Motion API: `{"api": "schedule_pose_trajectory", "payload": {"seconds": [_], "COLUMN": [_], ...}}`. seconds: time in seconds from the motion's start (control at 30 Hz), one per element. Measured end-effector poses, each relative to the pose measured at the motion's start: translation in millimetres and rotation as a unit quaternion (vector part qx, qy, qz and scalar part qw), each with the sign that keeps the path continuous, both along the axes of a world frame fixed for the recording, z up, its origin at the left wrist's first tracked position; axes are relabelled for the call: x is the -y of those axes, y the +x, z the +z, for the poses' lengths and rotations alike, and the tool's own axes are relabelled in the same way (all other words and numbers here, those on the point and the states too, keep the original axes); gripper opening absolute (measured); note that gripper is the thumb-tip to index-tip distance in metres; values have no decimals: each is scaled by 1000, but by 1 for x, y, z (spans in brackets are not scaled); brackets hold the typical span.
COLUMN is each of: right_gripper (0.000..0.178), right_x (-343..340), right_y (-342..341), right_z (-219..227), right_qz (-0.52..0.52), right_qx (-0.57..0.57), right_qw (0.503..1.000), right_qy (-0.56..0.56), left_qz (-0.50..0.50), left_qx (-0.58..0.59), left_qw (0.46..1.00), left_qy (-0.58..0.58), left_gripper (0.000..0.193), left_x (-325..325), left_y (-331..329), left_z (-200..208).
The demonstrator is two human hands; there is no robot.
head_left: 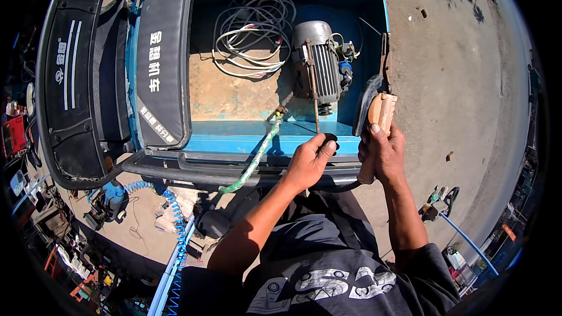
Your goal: The person prepares a welding setup by handling cables and a welding torch, then welds a motor mounted in the bed of a teal three-wheeled vehicle. The person also briefly removes and puts on sunglasses during the process.
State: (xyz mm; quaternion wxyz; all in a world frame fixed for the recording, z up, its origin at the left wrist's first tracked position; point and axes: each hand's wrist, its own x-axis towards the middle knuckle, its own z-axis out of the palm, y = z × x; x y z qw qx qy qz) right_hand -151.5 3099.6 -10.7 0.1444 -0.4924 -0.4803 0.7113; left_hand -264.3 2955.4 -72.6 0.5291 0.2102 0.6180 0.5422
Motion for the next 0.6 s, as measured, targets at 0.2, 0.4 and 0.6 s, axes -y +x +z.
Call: {"api": "schedule_pose_trajectory", "payload": {"seconds": [0.2, 0.4, 0.6], "right_gripper": [33, 32, 33], "right_x": [10, -7, -31], "right_y": [-30, -39, -40], "right_z": [-5, 3, 7], "right_qz": [88, 43, 42], "right_qx": [19, 40, 38], "right_qw": [990, 994, 996], "right_qy": [107, 93, 72], "left_qz": [35, 51, 183], "left_qx": [126, 3, 57], "left_qw": [986, 996, 959], "left_qy": [101, -78, -208], "left_gripper": [58, 22, 25], "left_x": [7, -4, -45], "left_y": [19, 16, 32], "left_z": [14, -30, -149]}}
